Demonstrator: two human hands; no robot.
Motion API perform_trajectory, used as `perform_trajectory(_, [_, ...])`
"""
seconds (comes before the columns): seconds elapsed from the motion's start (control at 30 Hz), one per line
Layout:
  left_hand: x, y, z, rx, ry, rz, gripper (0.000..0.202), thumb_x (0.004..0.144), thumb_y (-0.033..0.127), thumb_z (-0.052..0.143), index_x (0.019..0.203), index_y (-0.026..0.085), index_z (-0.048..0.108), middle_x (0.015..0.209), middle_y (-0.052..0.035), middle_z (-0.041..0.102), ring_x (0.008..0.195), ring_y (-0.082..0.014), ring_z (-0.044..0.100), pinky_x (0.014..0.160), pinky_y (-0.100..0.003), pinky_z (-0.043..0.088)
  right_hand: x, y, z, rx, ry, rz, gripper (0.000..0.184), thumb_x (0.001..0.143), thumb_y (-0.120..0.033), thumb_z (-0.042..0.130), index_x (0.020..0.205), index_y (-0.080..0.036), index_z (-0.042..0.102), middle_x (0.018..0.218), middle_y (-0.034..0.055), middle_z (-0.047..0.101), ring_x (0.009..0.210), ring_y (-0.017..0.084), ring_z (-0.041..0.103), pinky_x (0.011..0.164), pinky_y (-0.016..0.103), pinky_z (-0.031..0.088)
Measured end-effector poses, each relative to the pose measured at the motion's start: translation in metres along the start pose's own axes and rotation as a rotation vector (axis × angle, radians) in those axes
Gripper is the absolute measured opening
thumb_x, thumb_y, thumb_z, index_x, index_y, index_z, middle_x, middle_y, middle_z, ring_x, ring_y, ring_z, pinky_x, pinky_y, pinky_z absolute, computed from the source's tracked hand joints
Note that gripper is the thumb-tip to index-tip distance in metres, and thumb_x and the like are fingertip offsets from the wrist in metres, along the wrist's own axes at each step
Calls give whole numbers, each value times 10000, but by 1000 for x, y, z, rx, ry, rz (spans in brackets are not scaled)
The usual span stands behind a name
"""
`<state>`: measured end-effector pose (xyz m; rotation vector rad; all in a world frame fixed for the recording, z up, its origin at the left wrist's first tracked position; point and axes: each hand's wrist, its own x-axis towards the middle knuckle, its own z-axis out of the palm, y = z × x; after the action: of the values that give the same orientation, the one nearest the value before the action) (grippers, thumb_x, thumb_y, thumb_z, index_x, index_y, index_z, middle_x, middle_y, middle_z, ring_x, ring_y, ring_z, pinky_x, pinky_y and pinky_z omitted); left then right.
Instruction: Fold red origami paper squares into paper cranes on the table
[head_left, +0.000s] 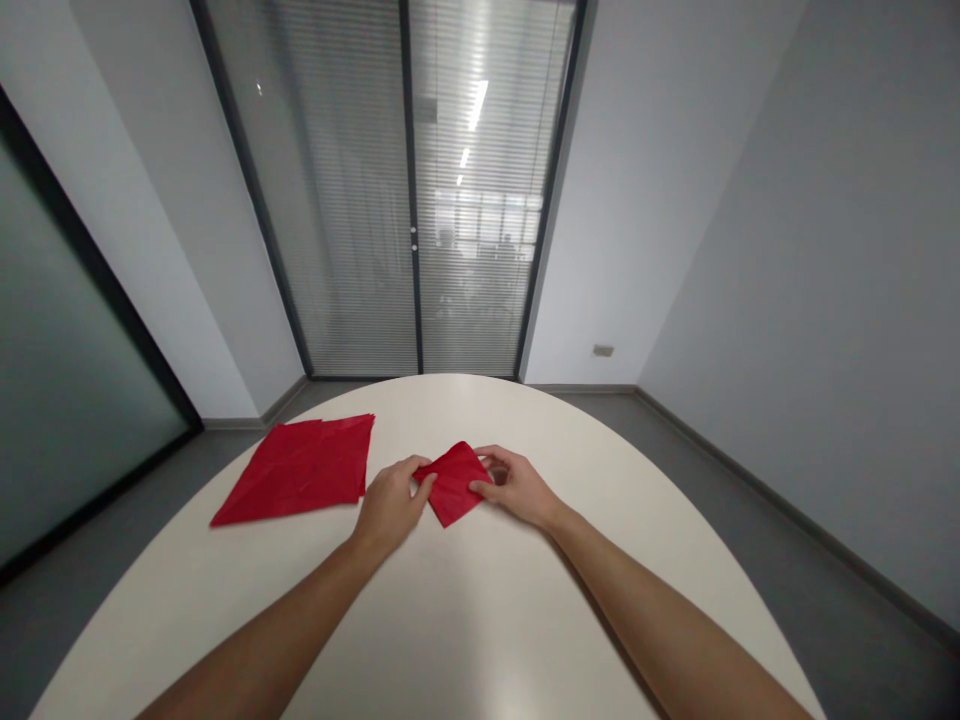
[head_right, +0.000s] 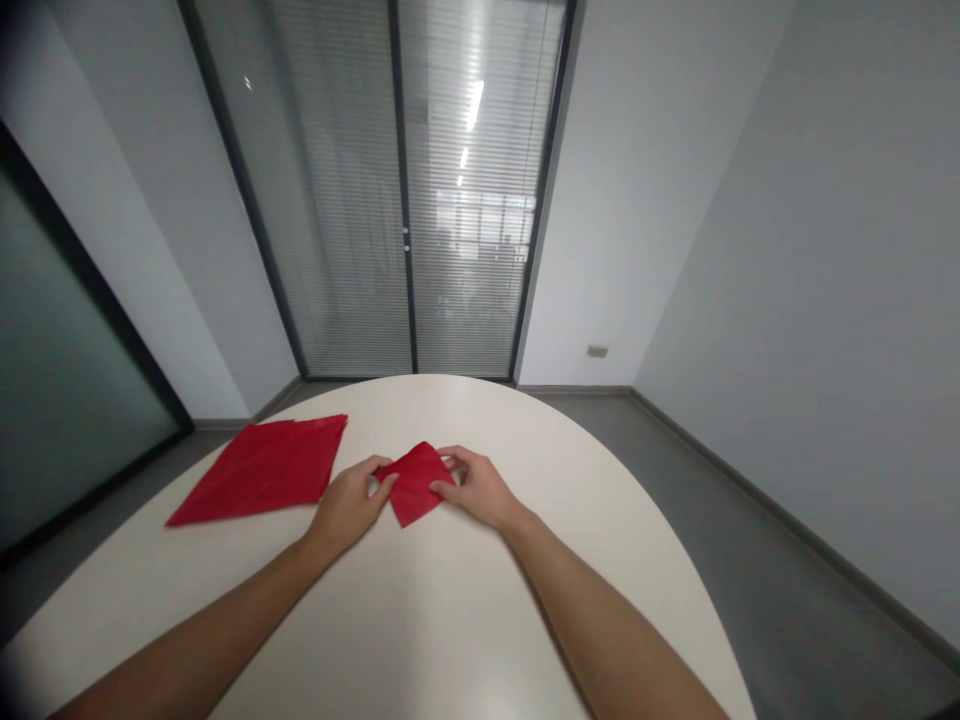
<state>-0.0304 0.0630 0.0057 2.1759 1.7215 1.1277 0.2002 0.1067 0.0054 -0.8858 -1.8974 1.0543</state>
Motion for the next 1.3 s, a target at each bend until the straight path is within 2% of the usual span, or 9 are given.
perform_trajectory(0.13, [-1, -1, 0, -43, -6, -50, 157, 929, 298, 522, 987, 234, 654, 920, -39, 754, 871, -233, 705, 777, -339, 522, 1, 5, -2, -70, 16, 19, 293, 827, -257, 674, 1112, -187, 680, 988, 52, 734, 886, 204, 670, 826, 348, 530])
perform_trajectory(0.37, [0, -2, 1, -72, -26, -11, 137, 904, 236, 514, 962, 225, 637, 919, -45, 742, 880, -225, 691, 799, -339, 519, 2, 10, -1, -70, -10, 4, 216, 867, -285, 629, 1043, -185, 703, 959, 47, 753, 862, 214, 677, 801, 347, 527])
perform_trajectory(0.53, [1, -3, 1, -136, -9, -41, 139, 898, 247, 530, 1003, 224, 619, 949, -46, 740, 902, -219, 696, 817, -340, 525, 1, 6, -1, -83, -11, -5, 257, 914, -294, 572, 1123, -196, 687, 978, 48, 748, 856, 202, 675, 793, 337, 524])
perform_trajectory(0.67, [1, -6, 3, -216, 10, -80, 206, 906, 285, 545, 1093, 221, 601, 951, -47, 744, 893, -221, 707, 812, -348, 534, -1, 3, -2, -103, 7, 14, 331, 884, -313, 634, 1195, -199, 642, 950, 38, 738, 831, 187, 664, 788, 324, 525])
perform_trajectory(0.8, [4, -8, 4, -364, 85, -85, 199, 907, 331, 558, 1050, 203, 610, 1002, -68, 734, 936, -216, 703, 848, -348, 539, -2, 0, -2, -43, -26, -10, 394, 865, -349, 675, 1222, -192, 613, 1029, 54, 724, 906, 196, 660, 839, 337, 519])
perform_trajectory(0.9, [5, -7, 4, -466, 145, -98, 189, 898, 352, 582, 998, 194, 614, 954, -59, 721, 887, -200, 697, 820, -333, 546, -2, -4, -3, 2, -23, -37, 406, 867, -373, 680, 1221, -191, 599, 1104, 66, 704, 994, 206, 650, 917, 358, 498])
perform_trajectory(1.03, [5, -3, 4, -591, 211, -123, 188, 880, 361, 620, 959, 190, 609, 887, -36, 699, 833, -182, 692, 764, -305, 557, -1, -8, -5, -10, 51, -81, 377, 862, -385, 688, 1182, -198, 616, 1100, 61, 694, 1031, 211, 630, 967, 370, 470])
perform_trajectory(1.13, [5, -2, 3, -671, 269, -153, 198, 869, 365, 638, 951, 188, 602, 864, -26, 682, 801, -169, 692, 712, -280, 565, 0, -10, -6, -27, 120, -79, 316, 869, -392, 676, 1116, -196, 648, 1030, 56, 702, 938, 199, 632, 881, 349, 495])
perform_trajectory(1.3, [5, 2, 0, -732, 348, -211, 235, 837, 377, 662, 940, 187, 569, 771, 7, 633, 642, -134, 650, 567, -239, 550, 4, -12, -7, -10, 279, -103, 245, 868, -394, 671, 1007, -194, 690, 898, 42, 693, 816, 180, 615, 737, 303, 493])
